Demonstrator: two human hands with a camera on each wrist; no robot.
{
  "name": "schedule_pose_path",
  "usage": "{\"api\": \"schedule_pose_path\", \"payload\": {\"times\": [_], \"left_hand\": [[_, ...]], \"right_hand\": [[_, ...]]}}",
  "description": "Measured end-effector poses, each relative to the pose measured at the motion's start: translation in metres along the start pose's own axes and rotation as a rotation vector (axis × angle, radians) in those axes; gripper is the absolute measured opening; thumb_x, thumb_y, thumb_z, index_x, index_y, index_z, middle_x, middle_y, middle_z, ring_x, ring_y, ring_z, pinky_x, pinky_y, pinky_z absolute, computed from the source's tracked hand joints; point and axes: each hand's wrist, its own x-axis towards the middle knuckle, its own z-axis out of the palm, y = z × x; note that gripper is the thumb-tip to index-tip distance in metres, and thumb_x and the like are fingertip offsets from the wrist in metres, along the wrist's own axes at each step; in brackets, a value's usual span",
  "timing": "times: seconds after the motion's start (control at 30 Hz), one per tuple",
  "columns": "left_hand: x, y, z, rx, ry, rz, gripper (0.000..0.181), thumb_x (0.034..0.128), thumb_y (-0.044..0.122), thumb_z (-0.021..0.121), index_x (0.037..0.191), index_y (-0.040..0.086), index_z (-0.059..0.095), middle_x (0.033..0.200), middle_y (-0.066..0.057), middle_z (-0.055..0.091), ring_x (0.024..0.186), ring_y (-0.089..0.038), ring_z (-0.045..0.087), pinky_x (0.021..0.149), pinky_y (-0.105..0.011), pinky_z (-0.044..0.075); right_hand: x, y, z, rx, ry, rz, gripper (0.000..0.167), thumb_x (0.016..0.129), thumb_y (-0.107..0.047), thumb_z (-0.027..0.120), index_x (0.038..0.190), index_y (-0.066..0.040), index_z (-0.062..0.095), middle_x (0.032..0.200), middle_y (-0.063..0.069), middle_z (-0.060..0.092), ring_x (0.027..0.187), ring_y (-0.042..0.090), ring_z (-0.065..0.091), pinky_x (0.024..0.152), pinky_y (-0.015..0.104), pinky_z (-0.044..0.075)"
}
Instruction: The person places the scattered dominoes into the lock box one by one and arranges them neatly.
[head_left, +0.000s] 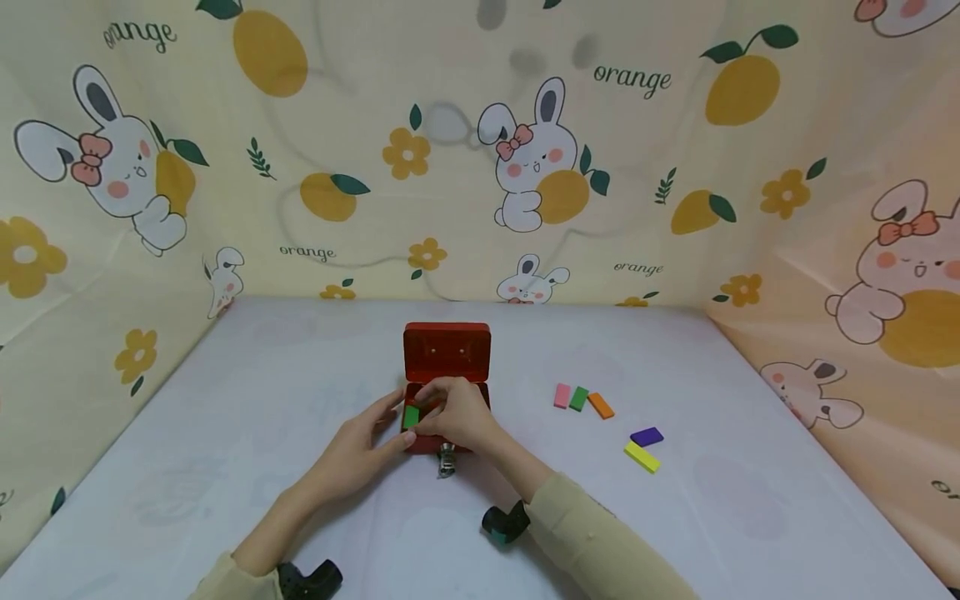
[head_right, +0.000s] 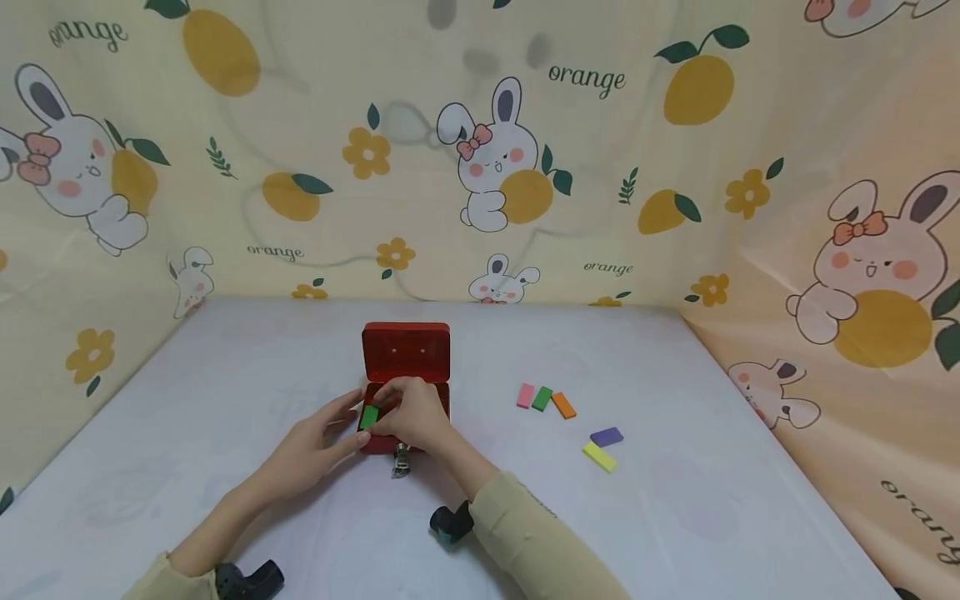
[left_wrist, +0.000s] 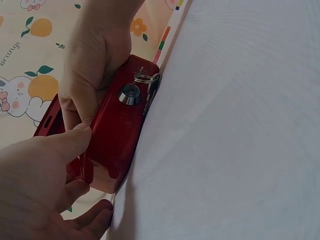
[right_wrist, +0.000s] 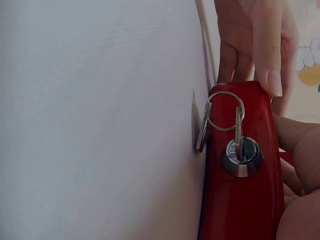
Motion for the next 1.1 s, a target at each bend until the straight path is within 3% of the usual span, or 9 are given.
{"api": "schedule_pose_path", "payload": {"times": [0.4,0.8,1.1], "left_hand": [[-0.0004,0.001,0.0003,-0.012,0.001,0.002,0.073,0.091,0.048,0.06,0.151,0.017,0.03,0.15,-0.003,0.036,0.13,-0.029,0.043,0.104,-0.049,0.037],[-0.0005,0.0011,0.0021,-0.017,0.001,-0.013,0.07,0.0922,0.039,0.063,0.15,0.017,0.03,0.15,-0.003,0.036,0.13,-0.03,0.043,0.105,-0.048,0.037],[-0.0003,0.0005,0.0011,-0.008,-0.001,-0.01,0.073,0.0917,0.046,0.06,0.151,0.017,0.029,0.15,-0.004,0.035,0.13,-0.03,0.044,0.104,-0.049,0.037]], "right_hand": [[0.0037,0.0043,0.0016,-0.045,0.043,0.031,0.03,0.069,-0.011,0.086,0.095,-0.009,0.071,0.088,0.0,0.071,0.08,0.009,0.064,0.076,0.03,0.054],[0.0033,0.0051,-0.0003,0.042,0.018,0.11,0.029,0.071,-0.01,0.085,0.097,-0.011,0.072,0.091,0.001,0.072,0.086,0.011,0.064,0.089,0.039,0.05],[0.003,0.0053,-0.002,0.091,0.02,0.103,0.03,0.07,-0.01,0.085,0.097,-0.01,0.072,0.09,0.001,0.072,0.087,0.011,0.065,0.091,0.04,0.049]]}}
